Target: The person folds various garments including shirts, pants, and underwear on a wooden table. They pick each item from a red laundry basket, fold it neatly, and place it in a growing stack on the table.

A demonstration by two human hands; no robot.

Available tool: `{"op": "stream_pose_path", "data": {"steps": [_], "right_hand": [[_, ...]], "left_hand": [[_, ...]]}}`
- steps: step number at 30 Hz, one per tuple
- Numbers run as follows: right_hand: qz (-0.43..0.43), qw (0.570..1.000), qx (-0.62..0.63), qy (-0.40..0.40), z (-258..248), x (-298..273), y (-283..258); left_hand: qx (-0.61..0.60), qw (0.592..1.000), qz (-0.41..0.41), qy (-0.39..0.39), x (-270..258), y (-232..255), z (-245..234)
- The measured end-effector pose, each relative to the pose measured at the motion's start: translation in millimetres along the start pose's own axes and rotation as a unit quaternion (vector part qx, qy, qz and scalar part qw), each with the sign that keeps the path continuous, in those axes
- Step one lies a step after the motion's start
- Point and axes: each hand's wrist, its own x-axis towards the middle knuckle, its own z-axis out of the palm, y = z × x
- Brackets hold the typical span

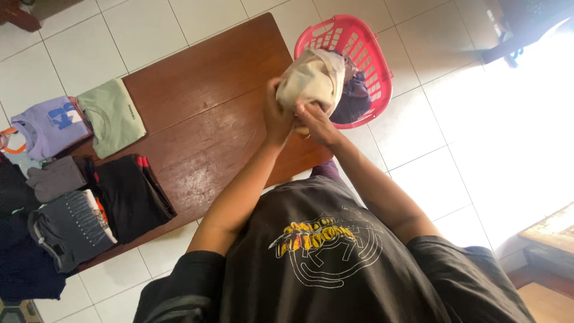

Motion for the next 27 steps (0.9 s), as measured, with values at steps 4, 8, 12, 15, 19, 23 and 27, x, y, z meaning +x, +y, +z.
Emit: {"op": "stream_pose_path", "data": {"steps": [4, 8, 12, 15, 19, 23, 27], "right_hand": [[0.008, 0.984, -0.176, 0.022, -22, 13, -24], [0.166, 0.948, -0.266, 0.052, -22, 11, -52], [0.024, 0.996, -0.088, -0.026, -20, 13, -69], [-0.024, 0.996, -0.06, -0.058, -25, 17, -77], [-0.146, 0.945, -0.292, -0.006, -30, 30, -92], [-0.326, 0.844, -0.379, 0.193, -10, 21, -77], [-0.23, 0.944, -0.013, 0.235, 16, 2, -18]], "left_hand": [[0.003, 0.99, -0.136, -0.039, 47, 22, -18], [0.107, 0.988, -0.105, -0.017, 66, 34, -48], [0.302, 0.936, 0.133, -0.123, 60, 37, -55], [0.199, 0.929, 0.084, -0.3, 52, 29, -55], [0.077, 0.902, -0.179, -0.385, 56, 10, -59], [-0.247, 0.845, -0.382, -0.282, 44, -4, -53], [-0.329, 0.851, -0.402, -0.075, 19, -11, -32]]}}
